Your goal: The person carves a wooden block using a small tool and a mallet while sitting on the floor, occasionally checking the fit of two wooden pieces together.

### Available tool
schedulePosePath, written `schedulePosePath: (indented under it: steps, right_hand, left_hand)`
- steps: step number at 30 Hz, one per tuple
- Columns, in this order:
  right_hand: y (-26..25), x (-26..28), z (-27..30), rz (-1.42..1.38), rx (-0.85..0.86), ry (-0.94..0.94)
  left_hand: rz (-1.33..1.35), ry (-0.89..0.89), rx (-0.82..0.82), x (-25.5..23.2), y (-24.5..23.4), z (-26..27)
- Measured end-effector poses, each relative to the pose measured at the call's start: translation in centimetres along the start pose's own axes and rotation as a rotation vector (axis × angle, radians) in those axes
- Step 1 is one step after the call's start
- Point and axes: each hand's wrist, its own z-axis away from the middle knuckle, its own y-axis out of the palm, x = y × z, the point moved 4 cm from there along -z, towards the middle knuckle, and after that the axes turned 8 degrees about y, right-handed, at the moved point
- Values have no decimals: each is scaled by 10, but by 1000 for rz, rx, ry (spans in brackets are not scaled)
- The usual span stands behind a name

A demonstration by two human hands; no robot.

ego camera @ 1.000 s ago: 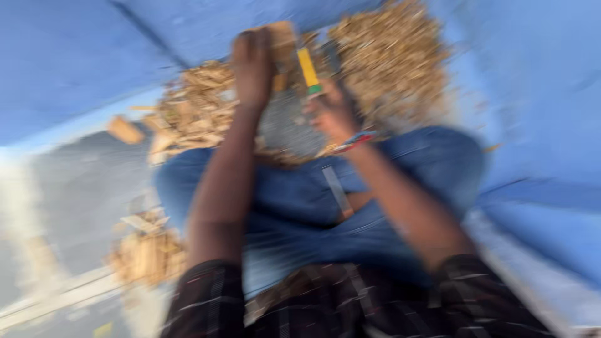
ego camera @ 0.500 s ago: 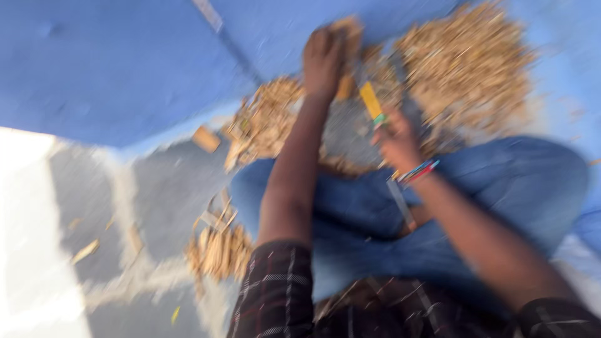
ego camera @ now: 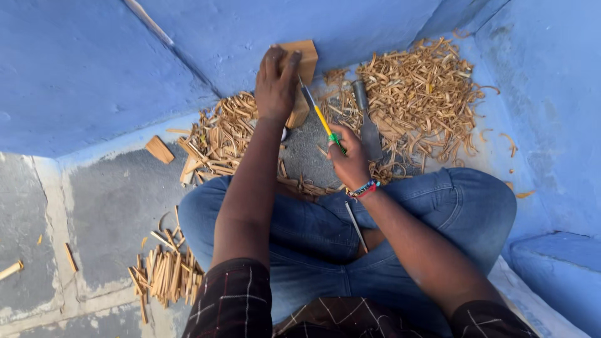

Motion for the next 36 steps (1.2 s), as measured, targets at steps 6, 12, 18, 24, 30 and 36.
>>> schedulePosePath:
  steps: [6,12,18,24,30,36]
  right_hand:
    - [1,-29,-9,-136,0,61]
    - [29,-83,-37,-561,15,490]
    - [97,-135,-103,-1072,94,752]
    - [120,-165,-130,-1401,293,606]
    - [81,-129,-133,-1252,113,403]
    - [73,-118,-130,-977,63,457]
  left_hand:
    - [3,-70,-69,4,-12,8]
    - [-25,-179,-57,5,-35,2]
    - [-95,-282,16,1,-48,-8]
    - [-143,-281,33,6,-60,-17]
    - [-74,-274,46,3,-64,-21]
    - [7,-320,-17,4,-60,-14]
